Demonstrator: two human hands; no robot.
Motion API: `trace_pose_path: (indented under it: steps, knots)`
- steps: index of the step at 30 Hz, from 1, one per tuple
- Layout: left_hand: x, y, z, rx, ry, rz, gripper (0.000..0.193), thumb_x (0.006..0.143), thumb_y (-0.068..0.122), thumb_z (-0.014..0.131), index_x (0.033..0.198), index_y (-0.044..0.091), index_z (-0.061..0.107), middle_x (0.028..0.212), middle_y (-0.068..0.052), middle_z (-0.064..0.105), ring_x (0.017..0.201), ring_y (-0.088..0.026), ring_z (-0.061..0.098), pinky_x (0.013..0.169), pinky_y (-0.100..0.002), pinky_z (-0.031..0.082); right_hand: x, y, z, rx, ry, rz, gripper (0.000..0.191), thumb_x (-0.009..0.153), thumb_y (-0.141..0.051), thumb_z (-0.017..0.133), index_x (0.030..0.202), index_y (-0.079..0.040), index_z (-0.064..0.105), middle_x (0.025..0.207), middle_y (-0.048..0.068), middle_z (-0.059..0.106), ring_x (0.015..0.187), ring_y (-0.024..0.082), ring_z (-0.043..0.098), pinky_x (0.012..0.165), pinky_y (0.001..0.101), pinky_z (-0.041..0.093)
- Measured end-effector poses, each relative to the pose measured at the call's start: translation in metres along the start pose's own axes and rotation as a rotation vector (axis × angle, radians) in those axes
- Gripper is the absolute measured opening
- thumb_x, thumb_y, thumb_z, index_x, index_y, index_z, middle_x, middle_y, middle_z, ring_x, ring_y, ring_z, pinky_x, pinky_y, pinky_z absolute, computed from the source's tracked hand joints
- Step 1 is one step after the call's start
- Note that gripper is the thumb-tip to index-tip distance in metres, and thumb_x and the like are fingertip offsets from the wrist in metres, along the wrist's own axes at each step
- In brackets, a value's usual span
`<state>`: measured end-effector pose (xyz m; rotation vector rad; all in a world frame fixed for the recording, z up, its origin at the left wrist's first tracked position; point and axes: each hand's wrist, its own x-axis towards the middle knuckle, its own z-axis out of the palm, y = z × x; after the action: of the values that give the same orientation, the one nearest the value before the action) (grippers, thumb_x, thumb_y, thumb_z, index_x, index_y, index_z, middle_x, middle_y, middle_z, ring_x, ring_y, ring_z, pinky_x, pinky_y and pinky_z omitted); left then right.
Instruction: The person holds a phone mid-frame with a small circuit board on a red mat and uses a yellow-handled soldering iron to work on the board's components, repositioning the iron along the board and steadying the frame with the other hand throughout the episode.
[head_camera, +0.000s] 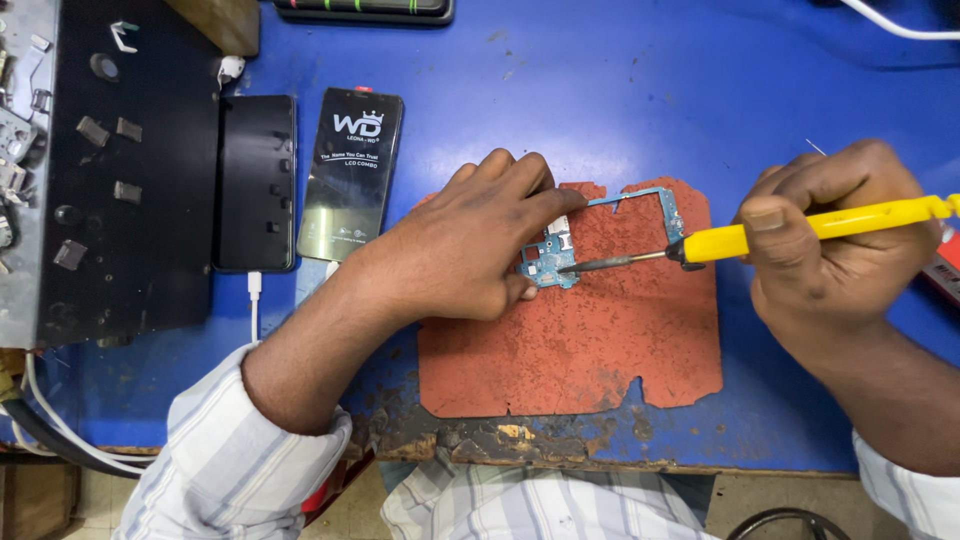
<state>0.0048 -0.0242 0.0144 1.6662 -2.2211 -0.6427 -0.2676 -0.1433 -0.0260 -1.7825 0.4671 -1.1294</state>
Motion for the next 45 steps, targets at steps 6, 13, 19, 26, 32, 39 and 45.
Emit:
trace_pose_path:
  steps: [6,13,19,26,32,39,45]
  knots:
    - [-0.0004,-0.0003,0.0001,-0.009,0.02,0.02,0.089,0.062,0.018,0.087,0.143,0.008,0.054,0.116,-0.01,0.055,0.106,-0.032,0.052,0.088,-0.045,0.046,0.002,-0.0027,-0.0006,-0.026,-0.009,0.011,0.037,0.109,-0.024,0.074,0.096,-0.005,0.046,0.071,0.006,0.059,0.056,0.008,0.053,0.054,0.0215,0.047]
    - [-0.0014,0.0,-0.0002,-0.015,0.02,0.019,0.088,0.062,0.018,0.087,0.143,0.008,0.054,0.116,-0.01,0.055,0.106,-0.032,0.052,0.088,-0.045,0.046,0.0012,-0.0029,0.0012,-0.03,-0.013,-0.009,0.038,0.112,-0.024,0.075,0.097,-0.004,0.046,0.073,0.007,0.058,0.059,0.009,0.055,0.056,0.0225,0.049]
    - [-0.0015,0.0005,-0.0009,-0.012,0.023,0.024,0.089,0.062,0.017,0.087,0.144,0.009,0.053,0.117,-0.01,0.055,0.107,-0.032,0.052,0.089,-0.045,0.046,0.0024,-0.0032,0.0023,0.01,-0.029,-0.004,0.038,0.109,-0.027,0.074,0.098,-0.005,0.045,0.072,0.004,0.056,0.058,0.008,0.056,0.054,0.021,0.048]
    - [-0.0007,0.0011,-0.0012,-0.016,0.016,0.013,0.089,0.062,0.017,0.087,0.144,0.009,0.053,0.116,-0.01,0.055,0.107,-0.032,0.052,0.088,-0.045,0.045,0.0019,-0.0022,0.0008,-0.015,-0.028,0.002,0.037,0.108,-0.026,0.074,0.097,-0.005,0.045,0.072,0.004,0.057,0.058,0.008,0.056,0.053,0.0214,0.047]
    - [-0.0015,0.0011,-0.0016,-0.02,0.018,0.013,0.09,0.062,0.017,0.087,0.144,0.009,0.053,0.116,-0.01,0.055,0.106,-0.032,0.052,0.088,-0.045,0.046,0.0019,-0.0005,0.0011,-0.012,-0.007,-0.016,0.037,0.11,-0.024,0.074,0.096,-0.005,0.046,0.073,0.006,0.057,0.058,0.009,0.056,0.054,0.0218,0.048]
    - [-0.0013,0.0009,-0.0016,-0.015,0.016,0.011,0.089,0.062,0.018,0.088,0.144,0.01,0.053,0.117,-0.01,0.055,0.107,-0.032,0.052,0.089,-0.045,0.046,0.0006,0.0004,-0.0025,-0.05,0.006,-0.001,0.036,0.112,-0.023,0.074,0.097,-0.005,0.047,0.072,0.007,0.059,0.057,0.008,0.055,0.056,0.0227,0.048]
    - [-0.0016,0.0009,-0.0011,-0.01,0.023,0.015,0.089,0.061,0.017,0.087,0.143,0.008,0.053,0.117,-0.01,0.055,0.107,-0.032,0.052,0.089,-0.045,0.046,0.003,-0.0017,-0.0027,-0.087,0.011,-0.017,0.037,0.112,-0.024,0.073,0.096,-0.005,0.046,0.068,0.006,0.058,0.055,0.009,0.056,0.055,0.0221,0.048]
